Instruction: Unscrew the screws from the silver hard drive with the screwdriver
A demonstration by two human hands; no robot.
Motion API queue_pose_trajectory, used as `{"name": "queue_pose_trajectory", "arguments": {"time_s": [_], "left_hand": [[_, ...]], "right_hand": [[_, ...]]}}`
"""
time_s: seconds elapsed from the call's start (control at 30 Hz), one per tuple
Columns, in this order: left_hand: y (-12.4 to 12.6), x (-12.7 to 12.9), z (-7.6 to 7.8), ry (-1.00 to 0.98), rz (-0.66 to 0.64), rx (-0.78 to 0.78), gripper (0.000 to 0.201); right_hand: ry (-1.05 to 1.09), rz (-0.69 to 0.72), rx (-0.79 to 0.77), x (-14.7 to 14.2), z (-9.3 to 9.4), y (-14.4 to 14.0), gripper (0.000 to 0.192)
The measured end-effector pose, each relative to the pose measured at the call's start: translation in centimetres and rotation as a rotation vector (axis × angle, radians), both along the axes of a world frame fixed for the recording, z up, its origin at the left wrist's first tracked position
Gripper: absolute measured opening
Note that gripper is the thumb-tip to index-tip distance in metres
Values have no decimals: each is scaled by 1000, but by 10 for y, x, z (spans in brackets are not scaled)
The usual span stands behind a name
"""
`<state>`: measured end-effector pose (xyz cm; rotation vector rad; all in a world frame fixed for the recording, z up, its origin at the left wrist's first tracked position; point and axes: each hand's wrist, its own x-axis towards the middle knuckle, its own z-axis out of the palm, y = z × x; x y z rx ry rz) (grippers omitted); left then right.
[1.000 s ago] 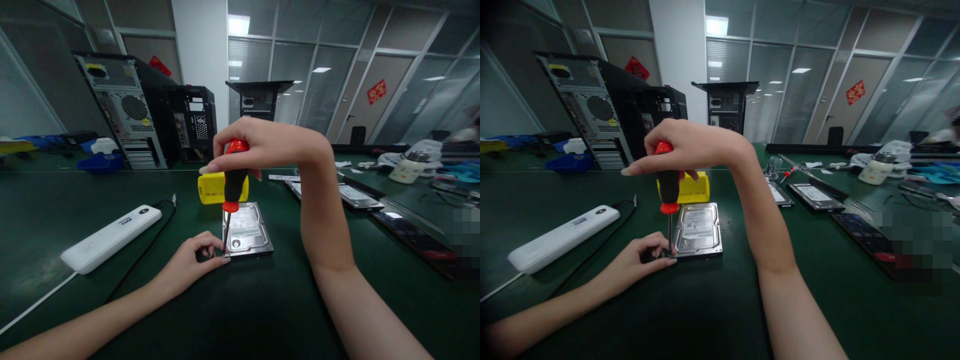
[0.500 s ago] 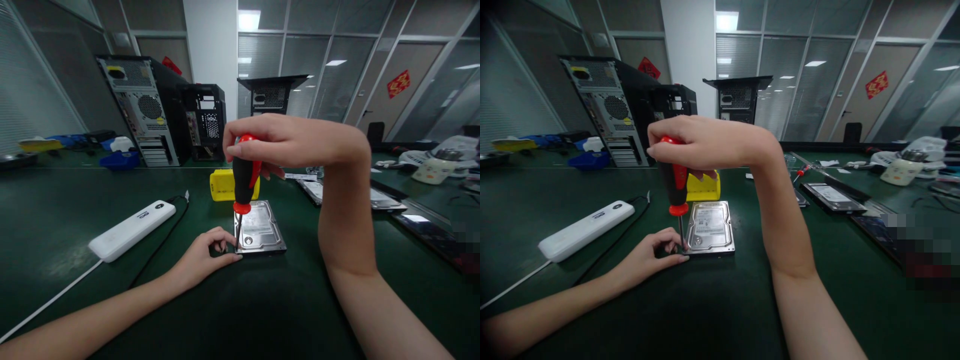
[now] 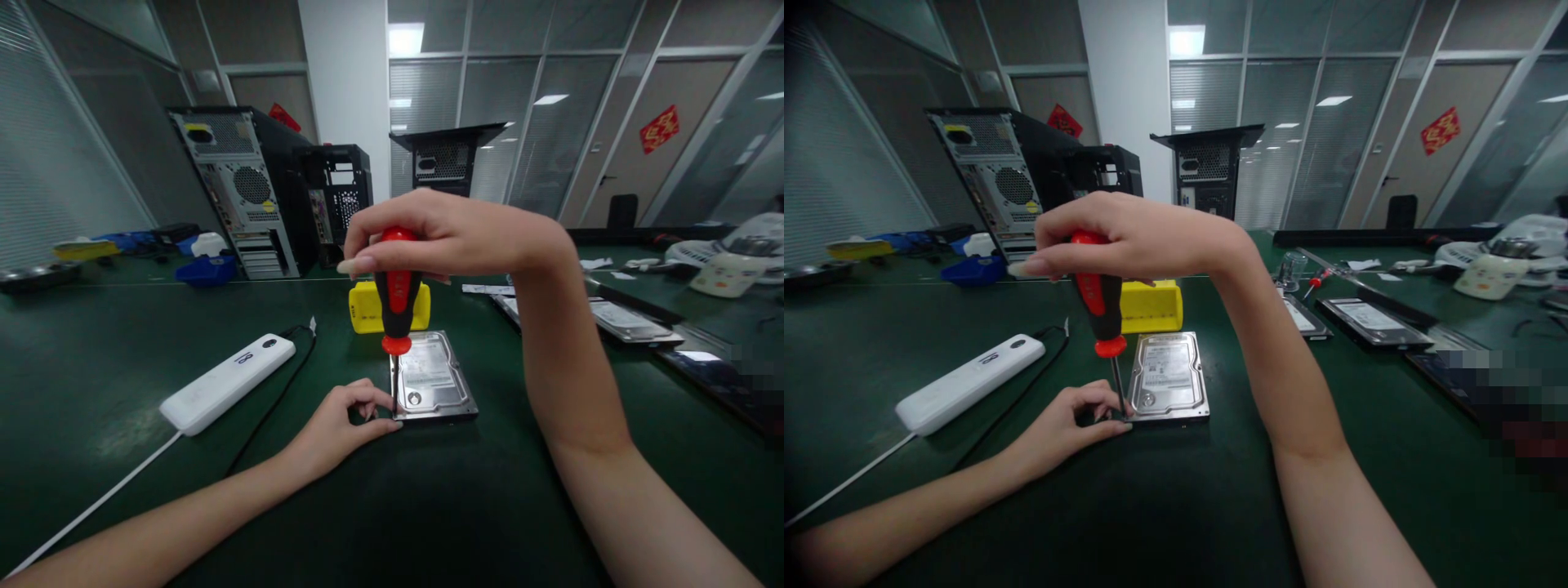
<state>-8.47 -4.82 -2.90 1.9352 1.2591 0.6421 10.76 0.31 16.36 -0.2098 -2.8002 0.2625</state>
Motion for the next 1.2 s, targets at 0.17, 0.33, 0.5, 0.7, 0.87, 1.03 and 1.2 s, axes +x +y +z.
{"name": "queue_pose_trajectory", "arguments": {"time_s": [0.17, 0.33, 0.5, 0.7, 0.87, 1.03, 1.2], "left_hand": [[0, -1, 1, -27, -5, -28, 27], [2, -1, -1, -32, -19, -37, 30], [5, -2, -2, -34, 16, -31, 29], [10, -4, -3, -19, 20, -23, 32], [8, 0, -3, -31, 38, -7, 27], [4, 4, -4, -82, 49, -24, 23], [2, 5, 0, -212, 53, -132, 16]], "right_hand": [[19, -87, -107, -1, -3, 2, 35], [-30, 121, -204, 0, -5, 8, 27], [-27, 189, -166, 1, -2, 4, 26], [-51, 59, -122, 4, 1, -7, 32], [-36, 53, -117, 6, 0, -6, 32], [-49, 59, -93, 7, 1, -6, 31], [-49, 135, -44, 7, 2, -5, 29]]}}
